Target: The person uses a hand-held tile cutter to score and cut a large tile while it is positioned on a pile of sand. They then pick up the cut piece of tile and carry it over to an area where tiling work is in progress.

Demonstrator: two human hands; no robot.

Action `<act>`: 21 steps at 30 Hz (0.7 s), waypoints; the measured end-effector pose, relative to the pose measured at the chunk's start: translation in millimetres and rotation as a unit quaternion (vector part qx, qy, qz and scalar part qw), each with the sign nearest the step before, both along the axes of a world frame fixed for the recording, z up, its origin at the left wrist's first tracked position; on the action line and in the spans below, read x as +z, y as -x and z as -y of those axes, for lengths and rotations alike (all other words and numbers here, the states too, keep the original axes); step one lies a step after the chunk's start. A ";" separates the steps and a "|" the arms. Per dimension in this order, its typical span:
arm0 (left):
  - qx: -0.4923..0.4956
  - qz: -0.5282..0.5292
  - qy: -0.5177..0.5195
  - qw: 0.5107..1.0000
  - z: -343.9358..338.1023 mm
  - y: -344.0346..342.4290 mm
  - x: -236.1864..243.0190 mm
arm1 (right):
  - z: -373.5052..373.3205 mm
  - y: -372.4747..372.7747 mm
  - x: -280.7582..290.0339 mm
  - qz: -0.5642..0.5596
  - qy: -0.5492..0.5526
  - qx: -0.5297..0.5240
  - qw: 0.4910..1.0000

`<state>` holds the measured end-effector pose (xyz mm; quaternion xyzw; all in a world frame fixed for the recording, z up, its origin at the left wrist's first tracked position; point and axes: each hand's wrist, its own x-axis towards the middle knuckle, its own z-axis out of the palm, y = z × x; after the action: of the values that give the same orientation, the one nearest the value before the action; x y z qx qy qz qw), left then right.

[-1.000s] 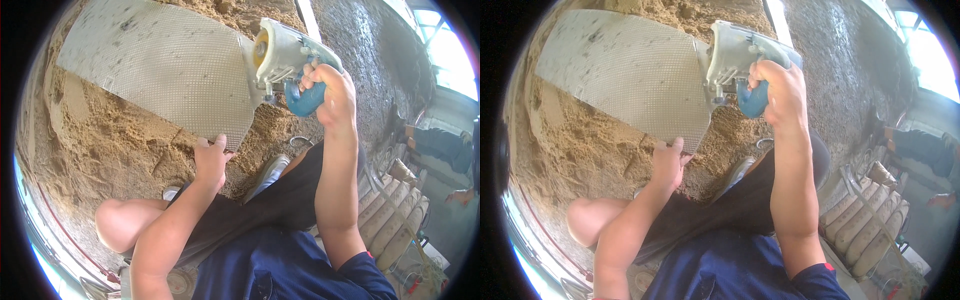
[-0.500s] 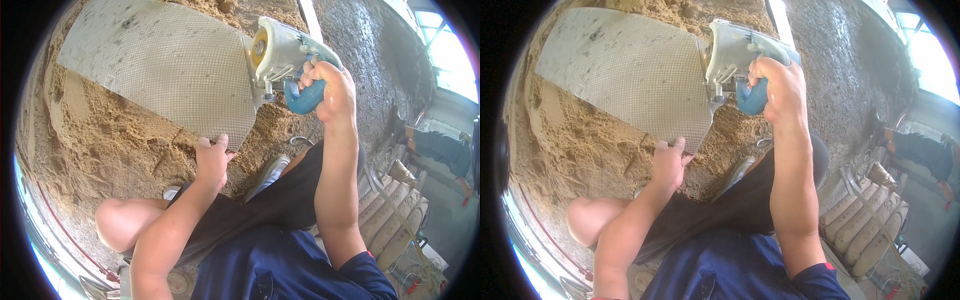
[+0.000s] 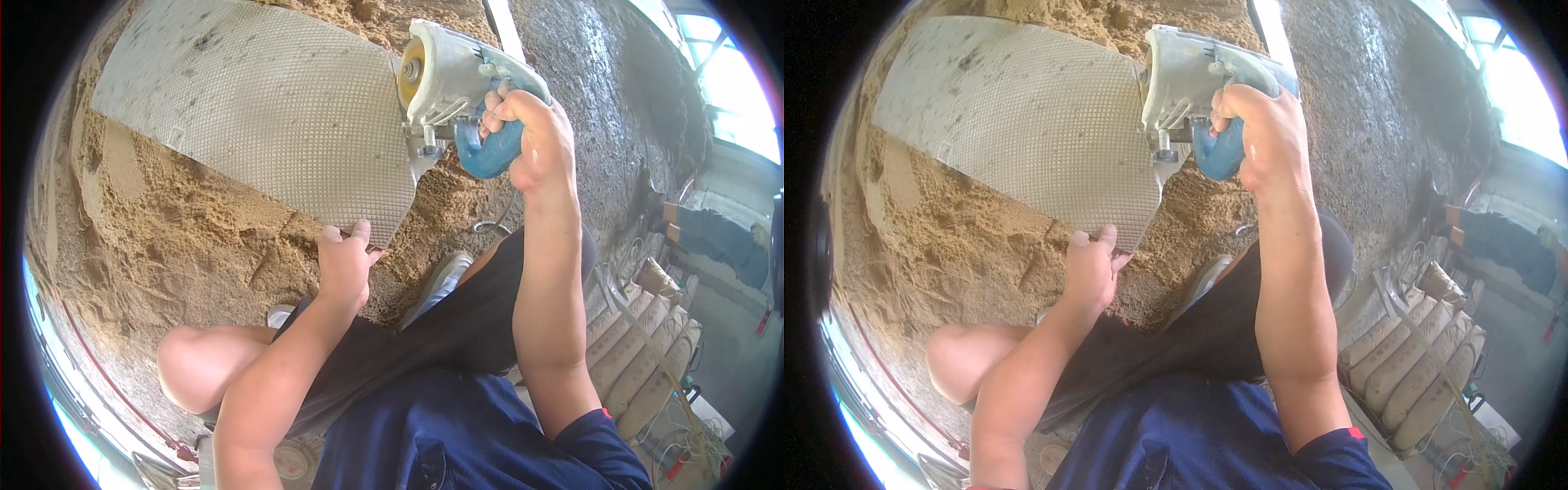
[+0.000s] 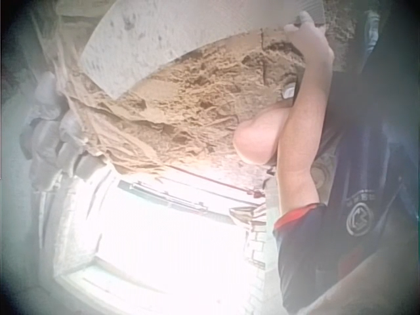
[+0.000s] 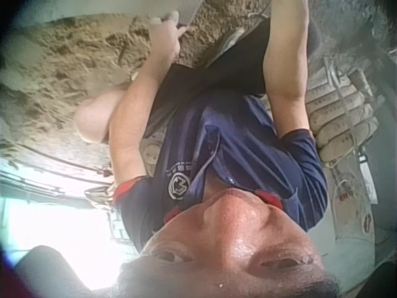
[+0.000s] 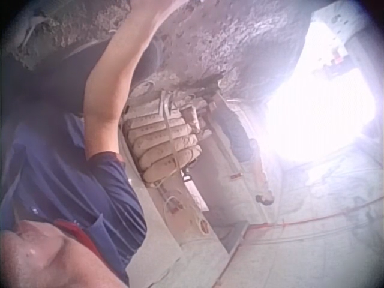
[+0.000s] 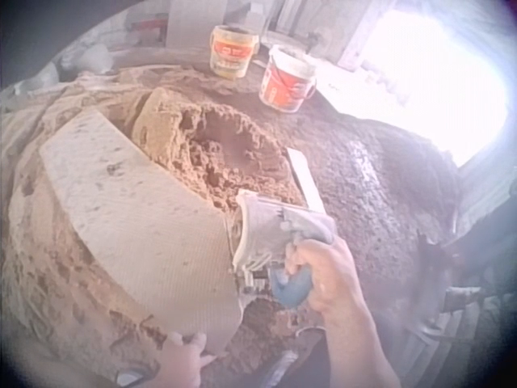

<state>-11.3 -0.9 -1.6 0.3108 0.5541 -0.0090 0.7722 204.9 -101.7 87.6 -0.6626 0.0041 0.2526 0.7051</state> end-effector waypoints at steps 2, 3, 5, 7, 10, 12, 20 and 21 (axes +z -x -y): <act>0.002 -0.004 0.001 1.000 0.0 -1.3 3.2 | 1.0 -0.4 1.0 0.002 0.003 -0.004 1.000; 0.001 -0.009 0.000 1.000 -0.2 -2.0 4.8 | 1.4 -0.2 1.7 0.005 0.005 -0.008 1.000; 0.000 -0.014 -0.001 1.000 -0.7 -1.7 4.9 | 1.3 1.8 4.2 0.001 0.013 -0.018 1.000; -0.006 -0.010 -0.002 1.000 -1.0 -0.6 3.8 | 1.9 2.2 5.3 -0.002 0.020 -0.029 0.999; -0.004 -0.006 -0.003 1.000 -1.4 1.3 2.3 | 4.4 -0.2 5.5 -0.001 0.023 -0.028 0.999; -0.022 -0.015 -0.002 1.000 -1.5 -0.1 2.5 | 8.1 -2.9 1.8 0.002 0.001 -0.019 1.000; -0.017 -0.015 0.009 1.000 -0.8 0.8 -1.7 | -5.9 -6.7 -2.6 -0.001 -0.021 0.000 1.000; -0.007 -0.014 0.006 1.000 -0.2 0.7 -1.7 | -7.9 -6.8 -2.2 0.002 -0.023 0.000 1.000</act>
<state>-12.1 -0.7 -3.2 0.3099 0.5622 -0.0222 0.7664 211.7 -93.8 85.4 -0.6468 -0.0032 0.2515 0.7200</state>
